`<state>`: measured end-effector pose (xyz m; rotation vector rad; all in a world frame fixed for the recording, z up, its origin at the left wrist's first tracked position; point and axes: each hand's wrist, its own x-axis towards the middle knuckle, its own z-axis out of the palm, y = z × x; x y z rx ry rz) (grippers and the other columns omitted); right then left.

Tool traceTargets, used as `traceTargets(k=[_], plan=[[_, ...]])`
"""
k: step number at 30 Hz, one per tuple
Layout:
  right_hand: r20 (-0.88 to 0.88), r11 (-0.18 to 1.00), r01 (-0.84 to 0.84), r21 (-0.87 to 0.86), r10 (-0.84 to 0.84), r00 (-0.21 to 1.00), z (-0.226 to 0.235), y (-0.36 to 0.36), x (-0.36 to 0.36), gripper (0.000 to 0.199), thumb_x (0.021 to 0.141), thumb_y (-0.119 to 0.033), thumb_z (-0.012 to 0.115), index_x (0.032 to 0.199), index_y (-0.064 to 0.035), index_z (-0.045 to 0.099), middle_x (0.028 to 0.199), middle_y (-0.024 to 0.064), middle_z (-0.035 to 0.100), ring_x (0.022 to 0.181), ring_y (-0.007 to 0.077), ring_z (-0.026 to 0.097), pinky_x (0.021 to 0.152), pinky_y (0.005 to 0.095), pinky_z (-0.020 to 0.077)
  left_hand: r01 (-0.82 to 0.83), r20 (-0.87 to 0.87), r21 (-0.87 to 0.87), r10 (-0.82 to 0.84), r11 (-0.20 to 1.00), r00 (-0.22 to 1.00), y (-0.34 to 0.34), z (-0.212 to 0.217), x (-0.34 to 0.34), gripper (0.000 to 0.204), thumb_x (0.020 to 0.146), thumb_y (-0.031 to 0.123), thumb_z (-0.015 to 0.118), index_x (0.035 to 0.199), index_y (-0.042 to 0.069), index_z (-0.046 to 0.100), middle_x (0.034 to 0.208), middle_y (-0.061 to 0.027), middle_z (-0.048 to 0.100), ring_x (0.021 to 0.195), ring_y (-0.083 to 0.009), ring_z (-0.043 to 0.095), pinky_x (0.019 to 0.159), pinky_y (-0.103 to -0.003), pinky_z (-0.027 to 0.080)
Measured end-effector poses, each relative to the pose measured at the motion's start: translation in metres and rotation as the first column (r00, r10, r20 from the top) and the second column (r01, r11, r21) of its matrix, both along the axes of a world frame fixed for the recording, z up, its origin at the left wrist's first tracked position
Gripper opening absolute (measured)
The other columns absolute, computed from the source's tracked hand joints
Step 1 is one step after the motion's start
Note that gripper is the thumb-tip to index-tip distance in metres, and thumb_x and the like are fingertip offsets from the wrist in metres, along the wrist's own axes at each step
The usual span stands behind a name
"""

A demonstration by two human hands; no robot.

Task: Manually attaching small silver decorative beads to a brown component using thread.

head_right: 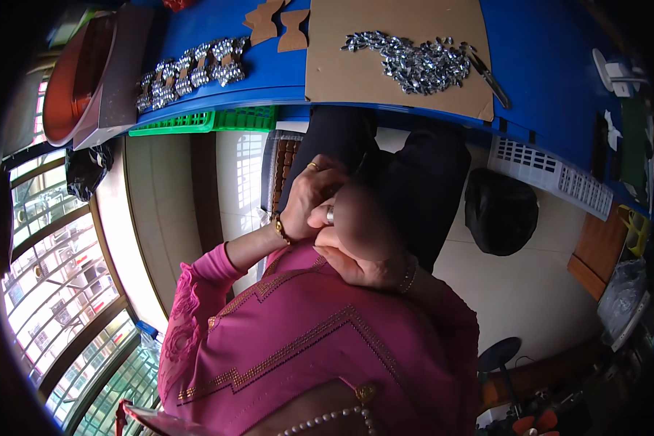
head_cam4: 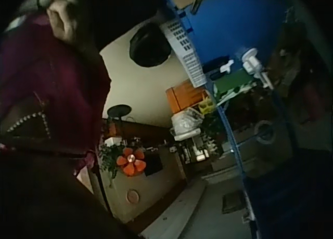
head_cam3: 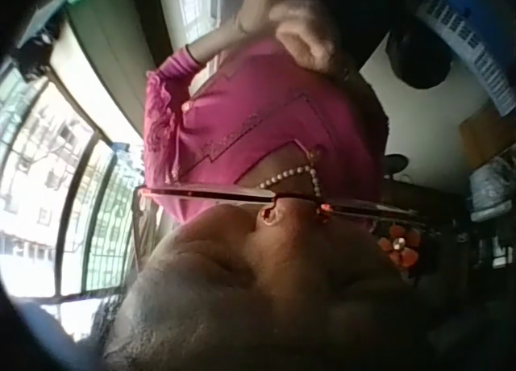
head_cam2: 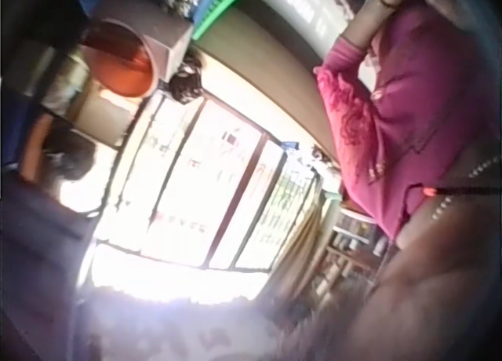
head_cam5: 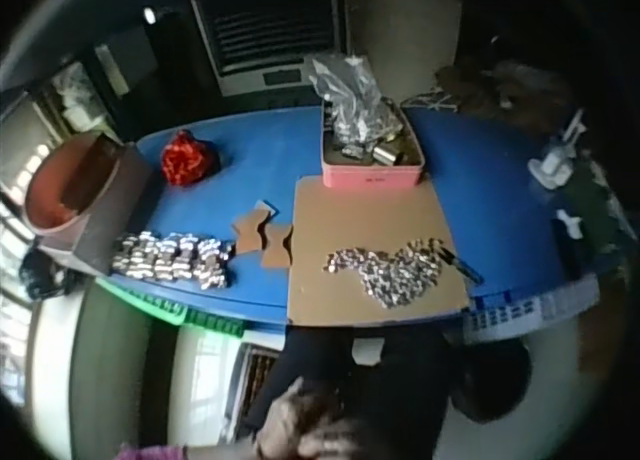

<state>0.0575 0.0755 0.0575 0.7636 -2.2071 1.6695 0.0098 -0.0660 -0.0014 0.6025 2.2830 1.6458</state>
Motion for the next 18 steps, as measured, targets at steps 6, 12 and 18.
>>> traceTargets(k=[6, 12, 18], plan=[[0.808, 0.283, 0.767, -0.575, 0.047, 0.588, -0.098, 0.117, 0.062, 0.013, 0.091, -0.018, 0.042, 0.098, -0.0089, 0.049, 0.059, -0.0015, 0.04, 0.058, 0.0104, 0.045, 0.069, 0.0332, 0.0434, -0.227, -0.491, -0.225, 0.09, 0.948, 0.867, -0.033, 0.024, -0.032, 0.013, 0.065, 0.004, 0.064, 0.078, 0.006, 0.06, 0.096, -0.0115, 0.055, 0.069, -0.0253, 0.059, 0.054, -0.031, 0.048], [0.891, 0.024, 0.997, -0.074, -0.447, 0.077, -0.205, 0.325, 0.287, 0.024, 0.088, -0.025, 0.049, 0.067, -0.0136, 0.044, 0.054, -0.0027, 0.03, 0.045, 0.0108, 0.028, 0.043, 0.0234, 0.0291, -0.443, -0.603, -0.268, 0.209, 0.856, 0.77, -0.087, 0.044, -0.057, 0.013, 0.066, -0.004, 0.062, 0.077, 0.002, 0.059, 0.095, -0.0119, 0.056, 0.057, -0.0157, 0.054, 0.054, -0.025, 0.045], [0.75, 0.154, 0.844, 0.514, -0.559, -0.355, -0.22, 0.313, 0.29, 0.027, 0.085, -0.022, 0.046, 0.106, -0.0048, 0.049, 0.089, 0.0074, 0.054, 0.077, 0.0164, 0.054, 0.06, 0.025, 0.0442, -0.335, -0.427, -0.228, 0.215, 0.914, 0.878, -0.063, 0.027, -0.046, 0.016, 0.067, -0.004, 0.059, 0.081, 0.001, 0.056, 0.086, -0.0131, 0.057, 0.057, -0.0235, 0.057, 0.052, -0.027, 0.046]])
